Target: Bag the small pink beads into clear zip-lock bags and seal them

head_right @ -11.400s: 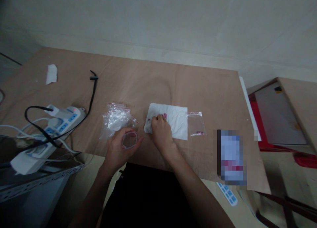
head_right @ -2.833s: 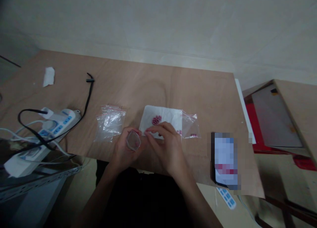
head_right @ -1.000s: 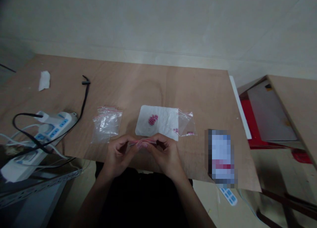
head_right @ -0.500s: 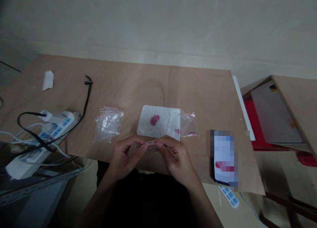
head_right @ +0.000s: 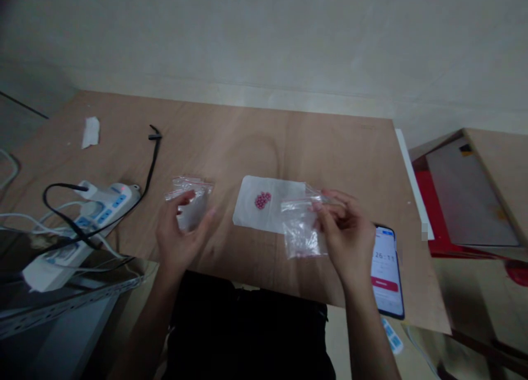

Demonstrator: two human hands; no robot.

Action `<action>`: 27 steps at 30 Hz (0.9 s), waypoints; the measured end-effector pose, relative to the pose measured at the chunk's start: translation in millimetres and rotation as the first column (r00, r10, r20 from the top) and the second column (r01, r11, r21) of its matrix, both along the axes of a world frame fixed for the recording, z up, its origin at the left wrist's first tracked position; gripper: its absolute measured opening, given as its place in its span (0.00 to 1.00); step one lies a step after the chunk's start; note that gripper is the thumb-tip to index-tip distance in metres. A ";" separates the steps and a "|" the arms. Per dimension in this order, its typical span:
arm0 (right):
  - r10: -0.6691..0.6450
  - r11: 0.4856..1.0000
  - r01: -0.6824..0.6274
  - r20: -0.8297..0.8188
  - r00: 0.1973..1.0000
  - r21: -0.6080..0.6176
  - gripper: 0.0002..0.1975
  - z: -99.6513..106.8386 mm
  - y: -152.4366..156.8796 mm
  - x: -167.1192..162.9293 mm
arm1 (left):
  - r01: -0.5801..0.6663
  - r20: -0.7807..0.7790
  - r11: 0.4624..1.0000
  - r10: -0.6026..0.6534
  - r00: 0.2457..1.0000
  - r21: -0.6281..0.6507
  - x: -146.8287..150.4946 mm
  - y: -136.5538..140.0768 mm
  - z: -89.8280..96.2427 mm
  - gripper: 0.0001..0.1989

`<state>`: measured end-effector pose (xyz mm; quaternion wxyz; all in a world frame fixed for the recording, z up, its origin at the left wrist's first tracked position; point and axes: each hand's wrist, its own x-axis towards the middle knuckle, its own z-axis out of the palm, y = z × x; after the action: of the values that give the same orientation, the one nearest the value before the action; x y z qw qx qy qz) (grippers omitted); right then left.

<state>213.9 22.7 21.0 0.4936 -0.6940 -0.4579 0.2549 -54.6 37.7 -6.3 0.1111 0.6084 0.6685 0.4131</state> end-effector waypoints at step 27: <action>0.238 0.943 -0.327 0.553 0.798 0.065 0.13 -11.1 22.1 -23.2 | -0.166 -0.451 0.986 0.140 0.881 -0.018 -13.0 36.3 -41.1 0.39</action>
<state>190.7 44.9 9.9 0.3547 -0.6199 -0.6949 0.0842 -67.6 74.0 -47.3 -0.0619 0.6291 0.7333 0.2502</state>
